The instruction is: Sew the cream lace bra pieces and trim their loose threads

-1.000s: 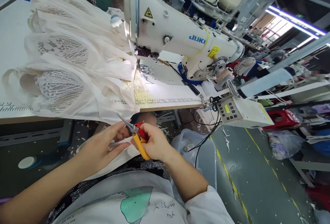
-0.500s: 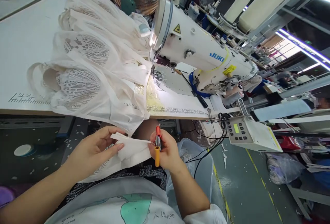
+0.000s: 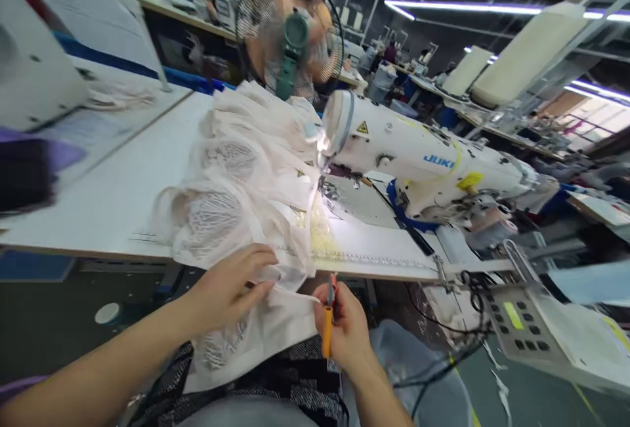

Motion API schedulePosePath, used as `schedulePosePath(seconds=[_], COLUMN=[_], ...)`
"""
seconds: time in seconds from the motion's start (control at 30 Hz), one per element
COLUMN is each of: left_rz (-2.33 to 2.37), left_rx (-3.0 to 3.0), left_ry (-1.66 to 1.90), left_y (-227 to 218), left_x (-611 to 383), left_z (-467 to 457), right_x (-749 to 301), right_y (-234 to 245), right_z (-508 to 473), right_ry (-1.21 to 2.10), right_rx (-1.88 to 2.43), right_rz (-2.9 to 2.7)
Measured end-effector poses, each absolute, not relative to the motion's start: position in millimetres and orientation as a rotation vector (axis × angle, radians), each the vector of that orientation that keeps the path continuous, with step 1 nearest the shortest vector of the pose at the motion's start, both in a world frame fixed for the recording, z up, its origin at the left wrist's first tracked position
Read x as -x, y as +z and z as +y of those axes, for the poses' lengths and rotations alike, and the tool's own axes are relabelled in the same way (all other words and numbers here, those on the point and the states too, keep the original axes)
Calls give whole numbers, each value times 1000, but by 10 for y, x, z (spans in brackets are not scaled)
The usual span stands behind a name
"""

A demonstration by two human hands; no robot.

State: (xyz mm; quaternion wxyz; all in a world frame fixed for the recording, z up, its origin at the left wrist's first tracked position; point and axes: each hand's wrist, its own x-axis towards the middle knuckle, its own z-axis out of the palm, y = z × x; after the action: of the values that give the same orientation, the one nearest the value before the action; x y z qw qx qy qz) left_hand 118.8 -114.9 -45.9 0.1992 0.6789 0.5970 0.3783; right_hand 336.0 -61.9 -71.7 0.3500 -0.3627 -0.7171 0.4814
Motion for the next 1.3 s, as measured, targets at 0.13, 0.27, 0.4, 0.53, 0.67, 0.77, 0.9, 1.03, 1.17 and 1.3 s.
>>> schedulePosePath(seconds=[0.13,0.27,0.4,0.53,0.67,0.77,0.9,1.03,1.17,1.3], left_rz=[2030,2213,2238,1674,1268,1409,1810,2027,2055,1978], left_rx=[-1966,-1866,-1852,-1868,-1530,-1480,-1903,-2497,-2668,-2730], left_ry=[869,906,990,1050,933,978,1072,715,667,1015], left_y=[-484,-454,-338,-332,-523,-688,-721,-621,-620,-698], left_x=[-769,-302,-229,-613,-1010,-1110,-1070,-1022,-952,-856], left_z=[-942,-999,-1260,-1410,-1378,-1315,-1161,-923,-773,-799], right_x=[-3357,-3306,-3164,-3049,-3106,-3181,-3116,-2891,-2717,-2662], right_y=[-833,-901,-781,-468,-239,-257,-387,-427,-405,-433], right_z=[-613,-634,-670,-686,-615,-489,-239,0,115,123], right_ry=[1256,1237,1322,1337,1231,1089,909,777,655,559], right_rx=[943,881,836,707,505,616,936,1234,1330,1240], right_rz=[-1925,-2009,-2050,-2097,-2166,-2207,-2252,-2402,-2583,-2707])
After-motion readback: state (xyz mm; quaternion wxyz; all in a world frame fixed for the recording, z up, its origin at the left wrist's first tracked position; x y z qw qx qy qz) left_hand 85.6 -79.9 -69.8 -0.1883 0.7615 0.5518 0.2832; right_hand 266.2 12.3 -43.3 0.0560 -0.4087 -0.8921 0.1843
